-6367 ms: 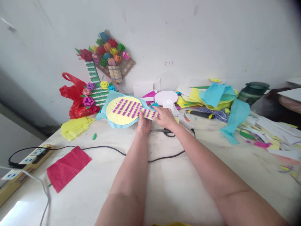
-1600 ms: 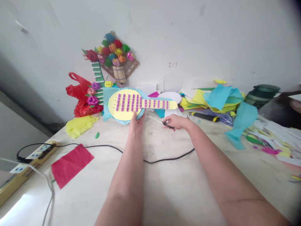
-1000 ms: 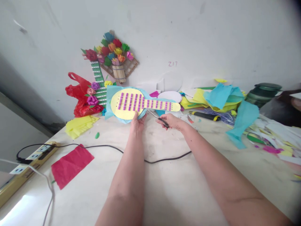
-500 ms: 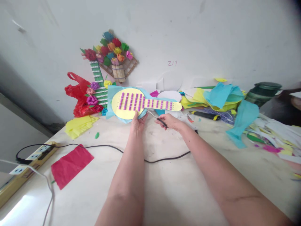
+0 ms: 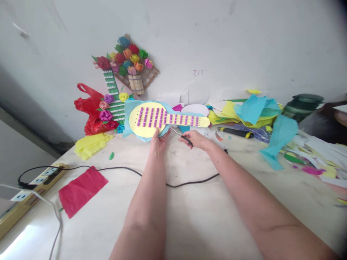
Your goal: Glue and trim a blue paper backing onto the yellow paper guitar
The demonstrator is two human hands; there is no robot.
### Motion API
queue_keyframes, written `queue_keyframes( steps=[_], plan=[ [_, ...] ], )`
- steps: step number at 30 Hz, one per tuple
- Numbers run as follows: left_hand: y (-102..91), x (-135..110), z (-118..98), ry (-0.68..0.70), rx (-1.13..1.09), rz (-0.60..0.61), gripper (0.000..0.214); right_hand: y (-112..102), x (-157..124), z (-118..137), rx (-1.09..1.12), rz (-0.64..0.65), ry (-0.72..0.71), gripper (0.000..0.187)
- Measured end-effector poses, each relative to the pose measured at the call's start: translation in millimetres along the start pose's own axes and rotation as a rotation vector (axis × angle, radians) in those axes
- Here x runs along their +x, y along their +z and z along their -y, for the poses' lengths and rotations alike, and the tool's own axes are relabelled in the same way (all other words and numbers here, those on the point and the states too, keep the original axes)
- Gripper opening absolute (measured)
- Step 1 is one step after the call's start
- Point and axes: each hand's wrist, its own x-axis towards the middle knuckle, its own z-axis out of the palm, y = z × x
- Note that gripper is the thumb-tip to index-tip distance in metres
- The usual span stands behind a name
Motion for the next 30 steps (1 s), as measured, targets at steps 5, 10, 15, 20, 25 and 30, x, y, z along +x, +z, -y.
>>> queue_keyframes(
  steps=[5, 10, 15, 20, 25, 30],
  plan=[
    [0.7, -0.9, -0.5, -0.017, -0.008, 0.007, 0.038, 0.0, -1.1, -0.8, 0.002, 0.019, 0.022, 0.023],
    [0.2, 0.4, 0.1, -0.021, -0.008, -0.003, 0.039, -0.8, 0.9, -3.5, -0.014, -0.002, -0.022, 0.024],
    [-0.6, 1.4, 0.8, -0.029, -0.006, -0.001, 0.038, -1.0, 1.5, -3.4, -0.009, -0.009, -0.05, 0.024],
    [-1.0, 1.0, 0.4, -0.036, -0.01, 0.021, 0.037, 0.4, -3.0, 2.7, -0.011, -0.001, -0.007, 0.021],
    [-2.3, 1.7, -0.3, -0.057, -0.016, 0.027, 0.036, -2.1, -5.2, 2.5, 0.007, 0.032, -0.027, 0.023],
    [-0.6, 0.0, -1.1, -0.08, -0.006, 0.003, 0.037, -4.6, -1.8, -2.0, -0.017, 0.048, -0.035, 0.031]
  ],
)
